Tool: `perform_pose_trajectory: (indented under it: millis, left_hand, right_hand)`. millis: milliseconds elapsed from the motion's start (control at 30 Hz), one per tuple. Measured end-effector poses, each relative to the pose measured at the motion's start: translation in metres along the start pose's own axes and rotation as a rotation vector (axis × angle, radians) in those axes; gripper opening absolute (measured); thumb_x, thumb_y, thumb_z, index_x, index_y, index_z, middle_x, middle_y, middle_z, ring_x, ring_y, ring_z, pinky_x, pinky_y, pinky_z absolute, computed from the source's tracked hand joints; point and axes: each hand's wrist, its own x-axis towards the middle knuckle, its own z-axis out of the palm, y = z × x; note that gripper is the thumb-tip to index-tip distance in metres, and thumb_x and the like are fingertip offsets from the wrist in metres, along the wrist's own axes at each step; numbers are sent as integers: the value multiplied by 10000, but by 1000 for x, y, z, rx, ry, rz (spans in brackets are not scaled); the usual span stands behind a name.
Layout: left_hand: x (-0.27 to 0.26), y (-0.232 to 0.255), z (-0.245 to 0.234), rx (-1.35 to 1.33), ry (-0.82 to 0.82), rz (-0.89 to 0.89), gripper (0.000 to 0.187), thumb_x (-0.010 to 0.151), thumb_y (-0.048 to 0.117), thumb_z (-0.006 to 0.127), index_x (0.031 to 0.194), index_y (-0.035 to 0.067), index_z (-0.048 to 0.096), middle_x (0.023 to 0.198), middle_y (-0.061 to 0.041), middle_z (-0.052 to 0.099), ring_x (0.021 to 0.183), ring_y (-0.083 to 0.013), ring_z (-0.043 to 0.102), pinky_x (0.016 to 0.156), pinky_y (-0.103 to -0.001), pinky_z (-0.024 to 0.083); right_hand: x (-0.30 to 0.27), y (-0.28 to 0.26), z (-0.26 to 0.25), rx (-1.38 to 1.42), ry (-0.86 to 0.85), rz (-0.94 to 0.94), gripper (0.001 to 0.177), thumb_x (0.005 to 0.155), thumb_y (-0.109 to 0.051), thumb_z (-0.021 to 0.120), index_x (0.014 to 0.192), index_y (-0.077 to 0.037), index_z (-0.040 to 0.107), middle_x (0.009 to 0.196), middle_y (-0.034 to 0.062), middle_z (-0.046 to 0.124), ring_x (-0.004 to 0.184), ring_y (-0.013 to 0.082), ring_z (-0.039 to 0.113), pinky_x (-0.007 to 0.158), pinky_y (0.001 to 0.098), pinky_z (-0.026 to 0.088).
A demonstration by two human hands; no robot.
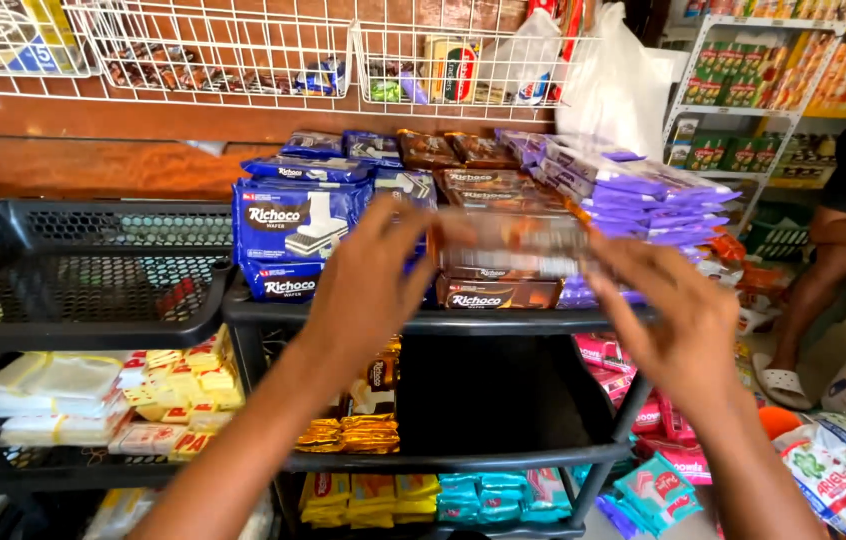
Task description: The person is organizing and stocking snack wafer packages from a pile on the floor onto a shelving unit.
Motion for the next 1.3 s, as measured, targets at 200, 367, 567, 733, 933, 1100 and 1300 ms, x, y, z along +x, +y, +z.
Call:
perform_pose_trajectory:
  millis: [200,367,567,733,933,1100,1300]
  left_hand:
    - [77,-70,51,-187,14,-82,422,871,146,765,1253,18,640,1074,-180,708,895,-288,773,812,-398,587]
    - [96,-139,103,-135,-51,-182,308,900,203,760,1163,43,739,1041,-204,750,950,-321,749,829,-396,589]
    - [106,-185,128,-78,-236,-253,280,854,173,788,1108,55,766,1025,-198,758,951,-317,750,852,-391,581]
    - [108,-195,139,-29,-237,-213,252,813,127,832,1053,57,795,1019,-189,769,945,-305,750,851,-377,578]
    - [102,-188,135,-150,-121,-272,222,766,127,849,981,82,819,945,-146,788,876,-250,787,790,-342,605]
    - [99,-187,128,-114,-159,-271,190,901,195,762,1011,41,787,934,-179,773,883,-293,773,804,-379,592]
    - [76,-144,84,-69,-20,-110,232,963,125,671,1147,1,739,1107,-226,752,1040,-411,707,919,-443,560]
  right_hand:
    - [69,75,64,157,-18,42,245,971,-105,780,1189,0,739,1160,194,730,979,294,752,850,336,609]
    - [103,128,121,40,-315,146,234,886,-115,787,1085,7,770,1027,234,748,864,369,743,817,419,587]
    - [136,132,154,-372,-667,214,198,825,-130,782,986,-14,787,1005,275,726,938,429,712,826,500,574]
    - [140,139,183,-573,-663,123,177,838,-61,695,1000,-25,753,1058,228,731,956,388,737,794,501,594]
    - [137,144,193,-544,-674,119,213,876,-41,651,1068,-13,738,1075,236,723,975,398,727,781,492,599]
    - [129,152,202,-548,-633,132,206,857,-29,666,1037,18,753,1087,266,710,981,423,722,799,505,593]
    - [126,117,153,-396,-413,184,235,871,-77,699,1068,-136,812,964,262,718,848,451,707,736,518,566]
